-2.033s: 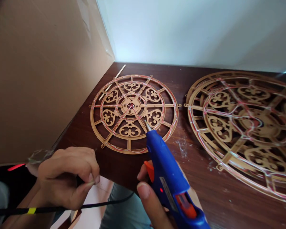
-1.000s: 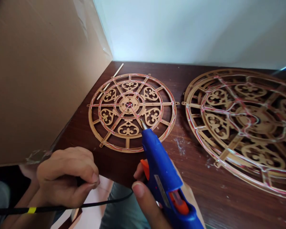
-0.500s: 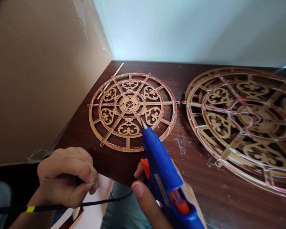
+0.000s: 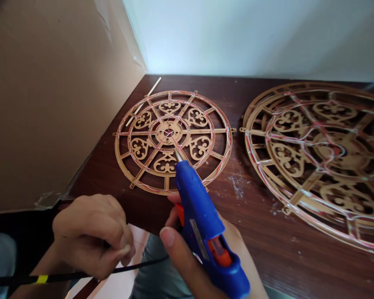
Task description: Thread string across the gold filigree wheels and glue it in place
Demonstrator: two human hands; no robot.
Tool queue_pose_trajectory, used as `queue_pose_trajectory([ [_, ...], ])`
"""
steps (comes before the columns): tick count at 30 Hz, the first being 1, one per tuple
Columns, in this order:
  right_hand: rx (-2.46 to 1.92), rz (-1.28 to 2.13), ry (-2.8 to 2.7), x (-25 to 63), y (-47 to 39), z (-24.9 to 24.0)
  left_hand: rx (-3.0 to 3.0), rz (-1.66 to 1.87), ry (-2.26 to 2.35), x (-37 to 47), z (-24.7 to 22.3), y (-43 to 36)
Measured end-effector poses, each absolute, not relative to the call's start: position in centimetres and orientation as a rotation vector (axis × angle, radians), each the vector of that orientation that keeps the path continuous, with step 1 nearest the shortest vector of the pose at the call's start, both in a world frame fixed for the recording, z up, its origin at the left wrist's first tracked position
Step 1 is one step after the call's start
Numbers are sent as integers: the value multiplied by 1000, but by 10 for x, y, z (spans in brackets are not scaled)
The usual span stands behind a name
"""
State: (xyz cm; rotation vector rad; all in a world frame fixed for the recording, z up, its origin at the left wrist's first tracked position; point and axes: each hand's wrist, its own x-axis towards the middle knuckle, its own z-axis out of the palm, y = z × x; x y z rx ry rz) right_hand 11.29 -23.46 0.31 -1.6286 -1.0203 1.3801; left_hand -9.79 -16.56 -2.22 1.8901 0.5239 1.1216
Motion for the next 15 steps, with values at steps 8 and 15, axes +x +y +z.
queue_pose_trajectory([
  [8,-1334,1868,-965,115,-213,18,1869,780,366,-102,-12,-156],
  [15,-1178,1999,-992,126,-208,14,1950,705,456,-104,-8,-154],
])
